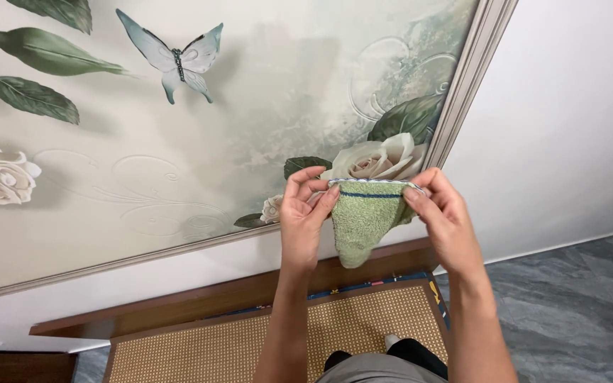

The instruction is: Cleaning a large wall-mounted painting and a headboard with a cloth.

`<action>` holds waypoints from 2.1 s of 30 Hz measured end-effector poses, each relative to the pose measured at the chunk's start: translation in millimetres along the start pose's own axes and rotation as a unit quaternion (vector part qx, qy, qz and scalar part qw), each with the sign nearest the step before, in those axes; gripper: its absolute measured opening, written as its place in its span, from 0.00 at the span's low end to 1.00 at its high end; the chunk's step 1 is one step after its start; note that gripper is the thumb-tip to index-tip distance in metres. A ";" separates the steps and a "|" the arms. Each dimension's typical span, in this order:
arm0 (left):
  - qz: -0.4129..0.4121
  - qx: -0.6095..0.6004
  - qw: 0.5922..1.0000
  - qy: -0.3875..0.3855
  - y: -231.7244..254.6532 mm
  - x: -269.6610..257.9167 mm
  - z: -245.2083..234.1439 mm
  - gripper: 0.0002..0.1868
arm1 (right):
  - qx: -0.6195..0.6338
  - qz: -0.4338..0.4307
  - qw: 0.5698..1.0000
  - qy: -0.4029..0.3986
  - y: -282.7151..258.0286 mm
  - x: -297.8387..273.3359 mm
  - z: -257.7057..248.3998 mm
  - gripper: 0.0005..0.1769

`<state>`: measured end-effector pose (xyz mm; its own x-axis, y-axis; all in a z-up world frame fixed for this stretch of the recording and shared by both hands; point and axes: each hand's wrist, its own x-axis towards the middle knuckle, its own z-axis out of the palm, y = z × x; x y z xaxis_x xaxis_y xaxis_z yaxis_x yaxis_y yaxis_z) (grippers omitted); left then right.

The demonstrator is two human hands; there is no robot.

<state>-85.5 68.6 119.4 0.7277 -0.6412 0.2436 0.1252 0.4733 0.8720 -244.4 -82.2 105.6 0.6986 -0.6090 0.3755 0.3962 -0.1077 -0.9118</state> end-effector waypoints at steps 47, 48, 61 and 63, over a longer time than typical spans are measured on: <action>-0.112 -0.311 0.944 -0.016 -30.4 -40.5 16.4 0.38 | 0.097 0.152 0.983 0.038 37.3 -5.8 -0.5 0.11; -0.095 -0.269 0.957 -0.051 -25.4 -41.9 18.2 0.40 | 0.098 0.139 0.985 0.014 28.7 -5.5 1.0 0.12; -0.118 -0.271 0.952 -0.075 -30.5 -47.5 24.8 0.39 | 0.019 0.048 0.996 0.077 30.1 -9.0 6.2 0.11; -0.101 -0.258 0.957 -0.088 -28.6 -48.2 26.4 0.36 | 0.016 0.066 0.991 0.113 28.6 -7.1 8.1 0.12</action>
<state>-142.0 70.0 94.0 0.5336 -0.8219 0.1992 0.6011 0.5343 0.5943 -233.1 -74.5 78.2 0.5963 -0.7768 0.2025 0.3301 0.0073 -0.9439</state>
